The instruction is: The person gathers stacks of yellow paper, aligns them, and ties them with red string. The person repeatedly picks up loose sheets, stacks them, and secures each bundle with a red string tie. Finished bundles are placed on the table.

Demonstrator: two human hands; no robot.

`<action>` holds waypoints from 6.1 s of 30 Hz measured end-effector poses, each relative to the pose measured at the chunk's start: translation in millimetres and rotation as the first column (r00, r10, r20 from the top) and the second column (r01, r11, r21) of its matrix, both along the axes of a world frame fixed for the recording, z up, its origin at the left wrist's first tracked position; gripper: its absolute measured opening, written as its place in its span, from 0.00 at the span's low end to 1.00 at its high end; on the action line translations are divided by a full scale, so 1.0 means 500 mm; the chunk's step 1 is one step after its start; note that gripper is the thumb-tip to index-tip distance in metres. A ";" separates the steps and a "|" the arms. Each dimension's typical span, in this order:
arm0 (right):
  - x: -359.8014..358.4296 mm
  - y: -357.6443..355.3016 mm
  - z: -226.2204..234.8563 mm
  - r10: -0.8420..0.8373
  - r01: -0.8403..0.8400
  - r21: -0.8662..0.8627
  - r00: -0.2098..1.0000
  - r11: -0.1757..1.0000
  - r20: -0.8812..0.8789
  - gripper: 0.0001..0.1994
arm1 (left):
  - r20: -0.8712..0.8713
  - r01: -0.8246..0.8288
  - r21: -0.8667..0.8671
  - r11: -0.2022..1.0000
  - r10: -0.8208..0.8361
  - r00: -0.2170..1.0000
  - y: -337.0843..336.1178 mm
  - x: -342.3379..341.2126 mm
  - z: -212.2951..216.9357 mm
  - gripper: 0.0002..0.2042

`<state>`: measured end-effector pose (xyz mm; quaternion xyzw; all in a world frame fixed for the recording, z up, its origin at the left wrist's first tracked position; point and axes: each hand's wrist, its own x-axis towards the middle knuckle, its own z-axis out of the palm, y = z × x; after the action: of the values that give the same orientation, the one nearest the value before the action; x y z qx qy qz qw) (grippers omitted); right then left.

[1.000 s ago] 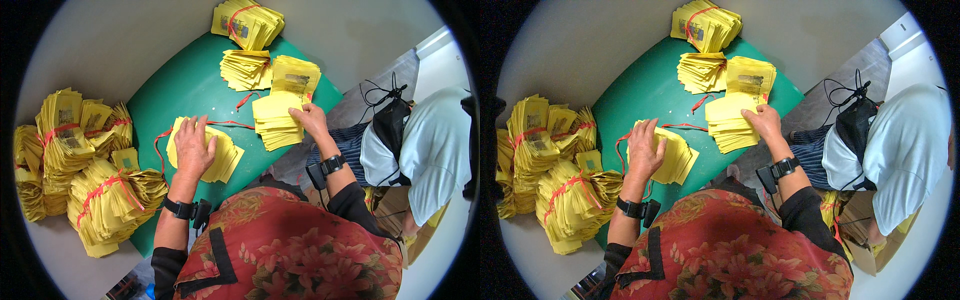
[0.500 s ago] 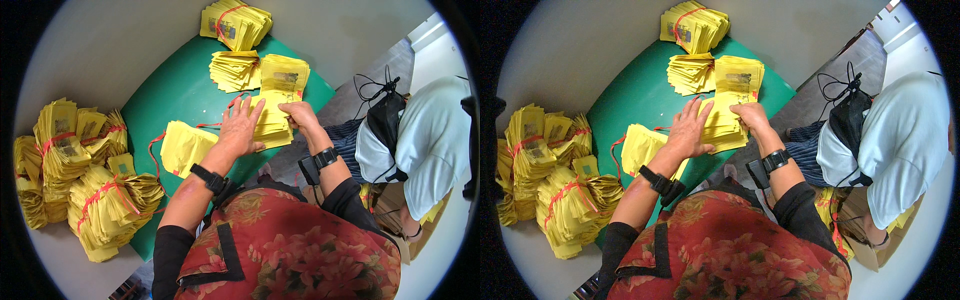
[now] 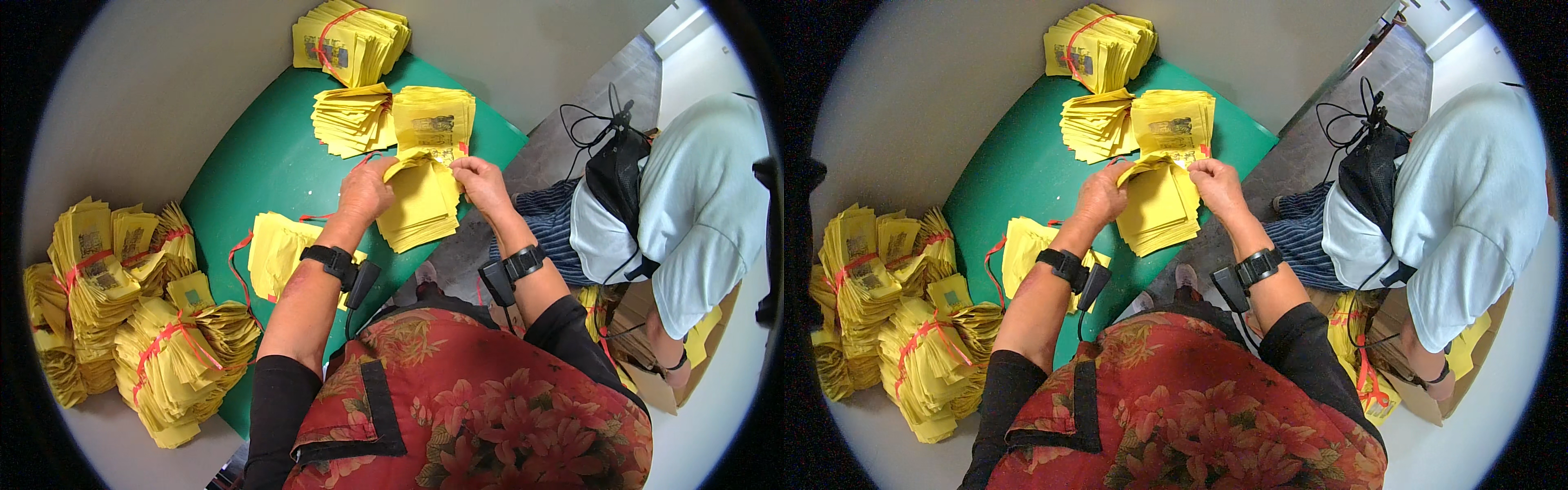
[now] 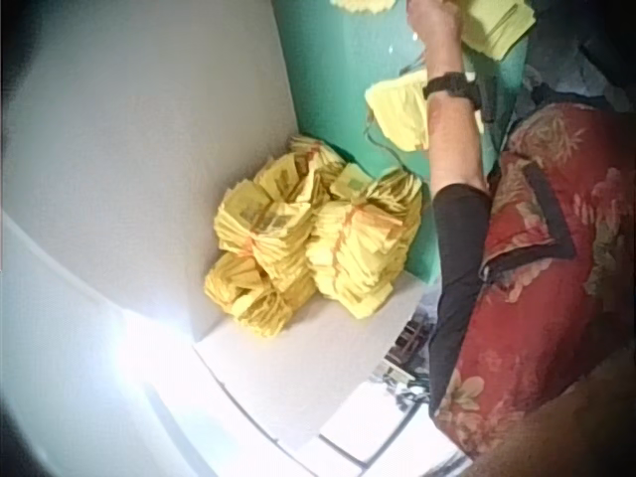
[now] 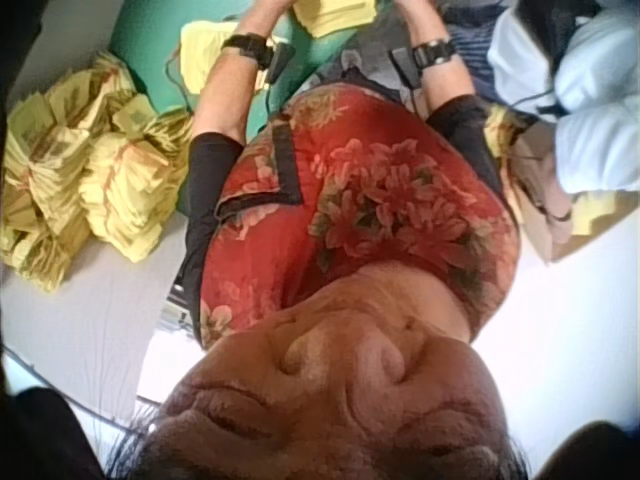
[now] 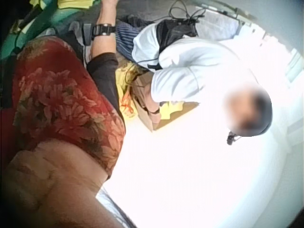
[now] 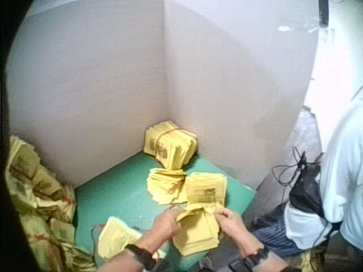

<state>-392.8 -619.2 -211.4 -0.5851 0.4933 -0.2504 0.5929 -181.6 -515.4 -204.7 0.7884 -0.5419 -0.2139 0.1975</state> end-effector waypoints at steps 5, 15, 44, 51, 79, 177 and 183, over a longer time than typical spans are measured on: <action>-0.010 0.005 -0.021 0.051 -0.169 -0.377 0.952 0.911 -0.303 0.17 | -0.179 -0.093 -0.003 0.996 0.091 0.980 -0.005 0.014 -0.002 0.22; 0.030 -0.001 -0.001 0.203 -0.446 -0.608 0.881 0.657 -0.426 0.33 | -0.223 -0.030 -0.033 0.999 0.021 0.975 0.006 0.027 -0.006 0.21; 0.050 -0.038 -0.098 0.352 -0.373 -0.439 0.927 0.817 -0.130 0.13 | -0.546 -0.263 -0.103 0.959 0.167 0.821 0.084 0.075 0.008 0.29; 0.029 -0.058 -0.063 0.414 -0.411 -0.225 0.909 0.883 -0.038 0.15 | -0.792 -0.311 0.072 0.948 0.243 0.559 0.152 0.067 0.060 0.37; -0.002 0.032 -0.027 0.109 -0.359 0.417 0.851 0.835 0.513 0.23 | -0.865 -0.079 0.145 0.986 0.165 0.474 0.160 0.015 0.176 0.47; -0.016 0.131 -0.039 -0.058 -0.481 0.482 0.660 0.732 0.749 0.24 | -0.815 -0.095 -0.147 0.985 -0.066 0.575 0.193 -0.032 0.152 0.36; 0.008 0.145 -0.036 -0.101 -0.388 0.543 0.739 0.745 0.666 0.25 | -0.530 -0.033 -0.098 0.995 -0.024 0.848 0.185 -0.055 0.154 0.46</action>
<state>-388.8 -546.6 -229.2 -0.2534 0.2570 -0.2020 0.9105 -209.1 -422.7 -127.4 0.6888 -0.4749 -0.3941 0.3804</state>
